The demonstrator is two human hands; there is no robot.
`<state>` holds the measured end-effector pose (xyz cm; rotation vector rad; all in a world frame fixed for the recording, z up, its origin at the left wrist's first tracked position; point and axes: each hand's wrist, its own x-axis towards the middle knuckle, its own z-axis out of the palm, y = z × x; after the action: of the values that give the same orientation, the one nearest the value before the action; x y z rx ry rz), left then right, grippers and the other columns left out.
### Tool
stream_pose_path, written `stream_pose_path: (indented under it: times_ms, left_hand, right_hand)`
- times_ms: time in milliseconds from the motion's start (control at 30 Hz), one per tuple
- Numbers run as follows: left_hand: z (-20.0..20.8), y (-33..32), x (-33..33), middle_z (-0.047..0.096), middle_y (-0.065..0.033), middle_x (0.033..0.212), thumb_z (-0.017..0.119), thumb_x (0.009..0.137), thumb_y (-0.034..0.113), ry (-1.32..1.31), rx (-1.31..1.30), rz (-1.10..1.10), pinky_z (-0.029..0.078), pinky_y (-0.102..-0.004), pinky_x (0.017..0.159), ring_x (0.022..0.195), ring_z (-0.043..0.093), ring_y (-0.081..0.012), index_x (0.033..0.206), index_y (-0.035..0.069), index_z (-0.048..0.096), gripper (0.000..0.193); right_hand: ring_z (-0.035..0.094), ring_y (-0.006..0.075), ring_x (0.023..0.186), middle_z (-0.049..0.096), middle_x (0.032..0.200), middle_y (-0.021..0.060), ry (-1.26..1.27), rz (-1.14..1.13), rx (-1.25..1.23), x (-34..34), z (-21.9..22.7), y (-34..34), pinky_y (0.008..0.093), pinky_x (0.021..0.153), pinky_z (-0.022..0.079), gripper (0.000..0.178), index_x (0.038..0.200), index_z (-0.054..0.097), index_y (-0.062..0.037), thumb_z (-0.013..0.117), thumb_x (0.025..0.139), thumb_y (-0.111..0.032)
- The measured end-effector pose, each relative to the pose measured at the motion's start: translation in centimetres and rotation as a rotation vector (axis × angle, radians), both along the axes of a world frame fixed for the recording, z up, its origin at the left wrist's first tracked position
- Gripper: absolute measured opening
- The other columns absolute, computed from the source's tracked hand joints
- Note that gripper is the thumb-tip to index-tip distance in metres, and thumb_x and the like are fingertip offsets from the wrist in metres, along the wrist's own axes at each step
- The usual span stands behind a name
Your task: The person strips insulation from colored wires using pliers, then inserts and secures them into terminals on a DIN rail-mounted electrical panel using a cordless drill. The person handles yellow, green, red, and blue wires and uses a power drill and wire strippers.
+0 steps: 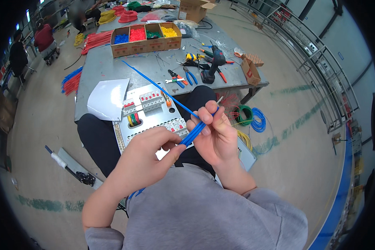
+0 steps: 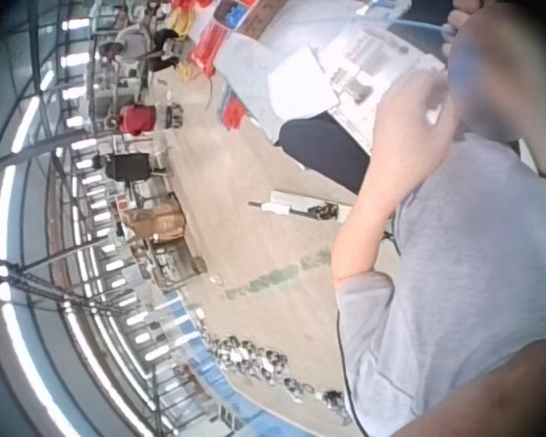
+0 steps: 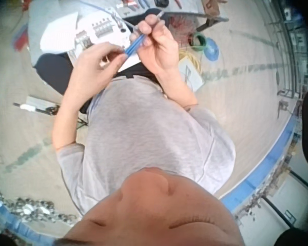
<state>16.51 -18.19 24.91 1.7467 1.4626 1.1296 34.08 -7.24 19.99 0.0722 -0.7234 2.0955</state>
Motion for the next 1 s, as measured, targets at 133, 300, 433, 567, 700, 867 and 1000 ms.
stream_pose_path:
  times_ms: [133, 300, 433, 567, 700, 867, 1000]
  left_hand:
    - [0.0, -0.5, 0.0, 0.070, -0.0113, 0.086, 0.076, 0.094, 0.003, -0.045, -0.113, 0.053, 0.054, -0.0330, 0.073, 0.078, 0.069, -0.0209, 0.097, -0.003, 0.070, 0.009]
    - [-0.2, -0.6, 0.3, 0.064, -0.0167, 0.089, 0.066, 0.096, -0.003, 0.122, -0.059, 0.063, 0.051, -0.0406, 0.072, 0.081, 0.067, -0.0316, 0.099, -0.002, 0.059, 0.008]
    - [-0.5, 0.7, -1.0, 0.059, -0.0215, 0.092, 0.063, 0.091, -0.011, 0.281, 0.147, 0.127, 0.051, -0.0455, 0.073, 0.087, 0.064, -0.0437, 0.101, -0.001, 0.053, 0.017]
    - [0.7, 3.3, -5.4, 0.060, -0.0135, 0.091, 0.073, 0.078, -0.011, 0.530, 0.400, -0.063, 0.051, -0.0405, 0.070, 0.085, 0.065, -0.0349, 0.094, 0.001, 0.059, 0.024]
    - [0.5, 3.5, -5.4, 0.062, -0.0123, 0.095, 0.076, 0.081, -0.006, 0.382, 0.343, -0.081, 0.052, -0.0397, 0.073, 0.085, 0.064, -0.0331, 0.098, 0.002, 0.064, 0.022]
    - [0.5, 2.5, -2.6, 0.066, -0.0109, 0.103, 0.077, 0.090, 0.017, 0.560, 0.561, 0.073, 0.051, -0.0418, 0.083, 0.099, 0.064, -0.0328, 0.107, 0.007, 0.071, 0.021]
    - [1.0, 2.3, -1.3, 0.067, -0.0081, 0.104, 0.076, 0.090, 0.030, 0.721, 0.651, 0.096, 0.051, -0.0430, 0.090, 0.101, 0.066, -0.0302, 0.106, 0.010, 0.071, 0.026]
  right_hand:
    - [0.048, 0.0092, 0.077, 0.062, 0.096, -0.0022, -0.034, 0.053, 0.009, -0.1, 0.0, -0.1, 0.0304, 0.078, 0.038, 0.021, 0.115, 0.063, -0.0137, 0.056, 0.114, -0.033]
    - [0.048, 0.0095, 0.078, 0.059, 0.094, -0.0016, -0.069, 0.064, -0.019, -0.2, 0.1, -0.1, 0.0307, 0.081, 0.041, 0.018, 0.107, 0.056, -0.0128, 0.058, 0.113, -0.030]
    - [0.050, 0.0096, 0.078, 0.060, 0.094, -0.0009, -0.051, 0.104, -0.034, 0.3, -0.1, -0.3, 0.0320, 0.081, 0.041, 0.016, 0.104, 0.057, -0.0127, 0.064, 0.108, -0.026]
    - [0.048, 0.0083, 0.076, 0.058, 0.094, 0.0016, -0.040, 0.231, 0.002, 0.2, -1.5, -1.2, 0.0290, 0.081, 0.040, 0.023, 0.111, 0.059, -0.0094, 0.067, 0.107, -0.031]
    - [0.049, 0.0094, 0.076, 0.059, 0.093, 0.0012, 0.020, 0.210, -0.047, 0.2, -1.5, -0.9, 0.0306, 0.080, 0.039, 0.024, 0.109, 0.059, -0.0108, 0.069, 0.106, -0.032]
    - [0.056, 0.0114, 0.084, 0.064, 0.093, -0.0016, 0.063, 0.237, 0.022, 0.3, -1.0, -0.7, 0.0316, 0.081, 0.041, 0.008, 0.104, 0.061, -0.0163, 0.057, 0.110, -0.016]
    - [0.052, 0.0135, 0.084, 0.060, 0.091, 0.0017, 0.027, 0.234, 0.055, 0.7, -1.1, -1.0, 0.0342, 0.085, 0.042, 0.020, 0.105, 0.059, -0.0120, 0.068, 0.106, -0.029]
